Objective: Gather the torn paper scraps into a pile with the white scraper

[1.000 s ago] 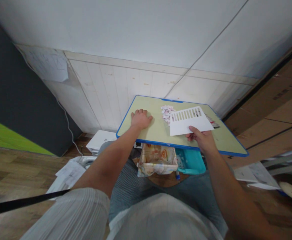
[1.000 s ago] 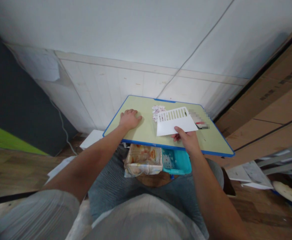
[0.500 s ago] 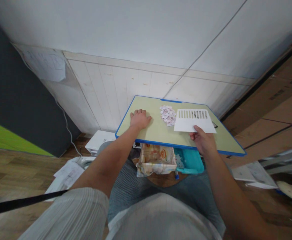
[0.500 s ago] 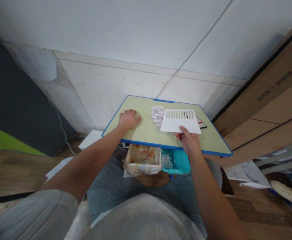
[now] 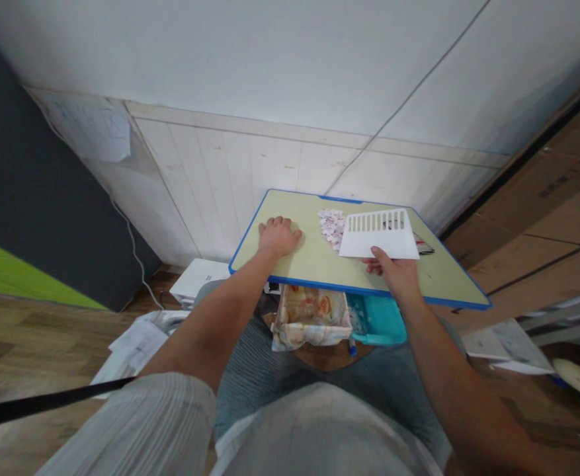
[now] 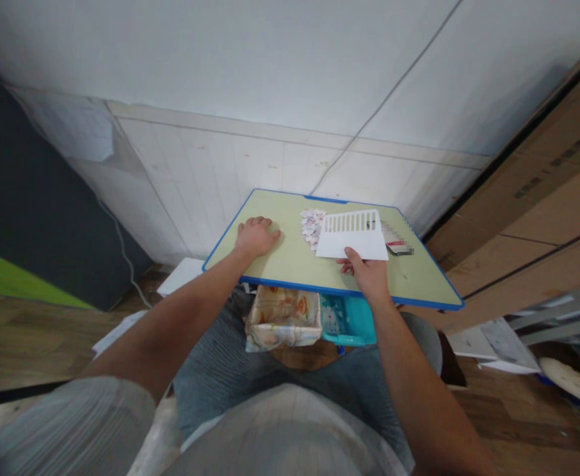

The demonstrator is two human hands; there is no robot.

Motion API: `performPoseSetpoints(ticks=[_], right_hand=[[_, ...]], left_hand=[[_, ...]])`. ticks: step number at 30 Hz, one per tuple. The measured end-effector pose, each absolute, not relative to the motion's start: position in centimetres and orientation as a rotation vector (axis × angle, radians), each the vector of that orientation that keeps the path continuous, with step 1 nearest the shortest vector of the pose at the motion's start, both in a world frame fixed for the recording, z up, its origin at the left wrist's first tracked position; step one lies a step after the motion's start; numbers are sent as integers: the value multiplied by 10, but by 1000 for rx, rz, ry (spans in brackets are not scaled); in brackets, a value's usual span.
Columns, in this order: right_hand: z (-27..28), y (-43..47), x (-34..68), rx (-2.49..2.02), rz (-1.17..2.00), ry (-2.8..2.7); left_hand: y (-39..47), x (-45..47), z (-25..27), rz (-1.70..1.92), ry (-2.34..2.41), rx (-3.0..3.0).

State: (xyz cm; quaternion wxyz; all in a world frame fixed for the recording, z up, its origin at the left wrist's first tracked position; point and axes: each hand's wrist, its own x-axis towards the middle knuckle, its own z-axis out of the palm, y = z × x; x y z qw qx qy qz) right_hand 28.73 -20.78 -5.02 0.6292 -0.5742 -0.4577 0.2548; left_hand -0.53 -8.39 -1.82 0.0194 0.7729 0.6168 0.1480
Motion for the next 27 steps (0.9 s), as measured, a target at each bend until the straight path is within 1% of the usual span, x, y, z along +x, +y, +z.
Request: performPoseSetpoints(ticks=[10, 17, 27], right_hand=[[-55, -213, 318, -1280, 449, -846], [-62, -212, 323, -1334, 348, -773], [-62, -213, 324, -1353, 370, -823]], left_hand=[[-84, -5, -18, 455, 1916, 2404], [-84, -5, -18, 455, 1928, 2408], [-84, -5, -18, 473, 1917, 2406]])
